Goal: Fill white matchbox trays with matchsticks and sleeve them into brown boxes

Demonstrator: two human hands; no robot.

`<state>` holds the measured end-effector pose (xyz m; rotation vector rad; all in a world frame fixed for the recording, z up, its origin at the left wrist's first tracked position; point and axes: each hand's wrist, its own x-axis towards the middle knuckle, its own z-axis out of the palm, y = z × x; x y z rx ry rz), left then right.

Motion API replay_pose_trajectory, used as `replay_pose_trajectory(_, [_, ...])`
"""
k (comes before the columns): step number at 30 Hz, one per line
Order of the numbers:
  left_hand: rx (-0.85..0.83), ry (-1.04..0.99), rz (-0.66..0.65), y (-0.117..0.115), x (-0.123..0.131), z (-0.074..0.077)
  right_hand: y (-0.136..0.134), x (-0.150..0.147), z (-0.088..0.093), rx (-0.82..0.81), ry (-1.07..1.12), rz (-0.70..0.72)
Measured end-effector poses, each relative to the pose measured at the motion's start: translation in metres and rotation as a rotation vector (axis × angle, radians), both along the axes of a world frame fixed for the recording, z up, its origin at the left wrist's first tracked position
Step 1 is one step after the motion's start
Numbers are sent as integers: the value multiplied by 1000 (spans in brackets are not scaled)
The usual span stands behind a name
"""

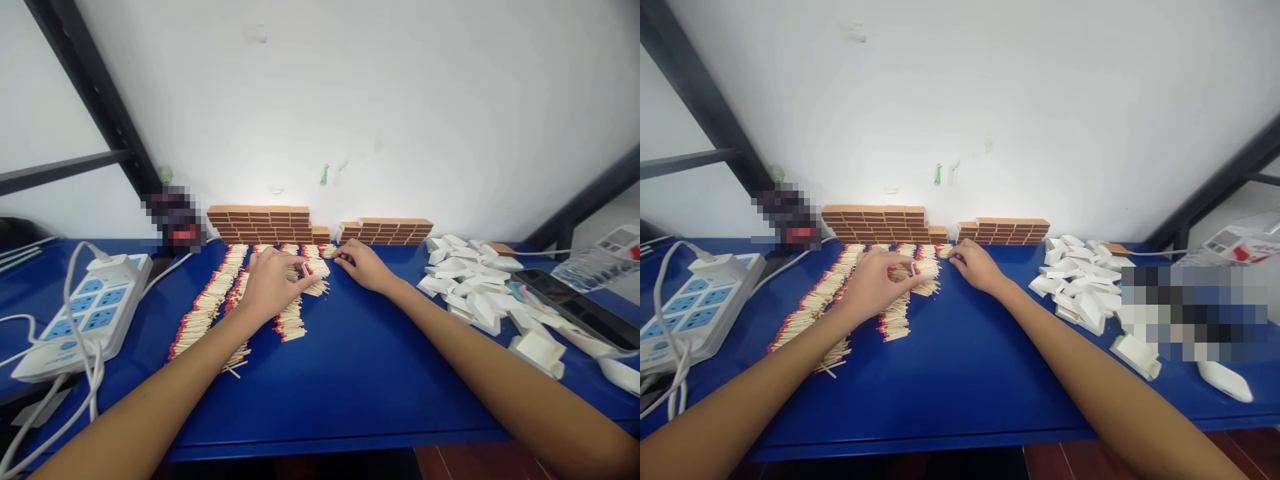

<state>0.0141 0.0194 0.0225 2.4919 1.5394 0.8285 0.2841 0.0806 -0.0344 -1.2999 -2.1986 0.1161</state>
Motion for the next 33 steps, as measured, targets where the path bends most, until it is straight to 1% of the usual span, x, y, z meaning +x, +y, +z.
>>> replay_pose_trajectory(8, [15, -29, -4, 2, -1, -3, 0, 0, 5, -13, 20, 2])
replay_pose_trajectory(13, [13, -27, -11, 2, -1, -4, -3, 3, 10, -80, 3, -15])
replay_pose_trajectory(15, [14, -28, -12, 2, -2, -5, -5, 5, 14, -85, 7, -7])
replay_pose_trajectory(18, [9, -33, -15, 2, -2, -5, -13, 5, 25, -35, 40, 3])
replay_pose_trajectory(20, [6, -28, -22, 1, -1, -6, -22, -1, 35, -6, 79, 22])
replay_pose_trajectory(23, [7, -28, -31, -1, 2, -7, -40, -20, 46, -4, 127, 80])
replay_pose_trajectory(27, [22, -37, -38, -2, 4, -10, -57, -42, 51, -4, 113, 183])
replay_pose_trajectory(30, [23, -39, -40, -2, 4, -11, -56, -41, 51, 1, 119, 195])
replay_pose_trajectory(33, [27, -51, -29, -1, 3, -12, -41, -27, 46, 19, 153, 117])
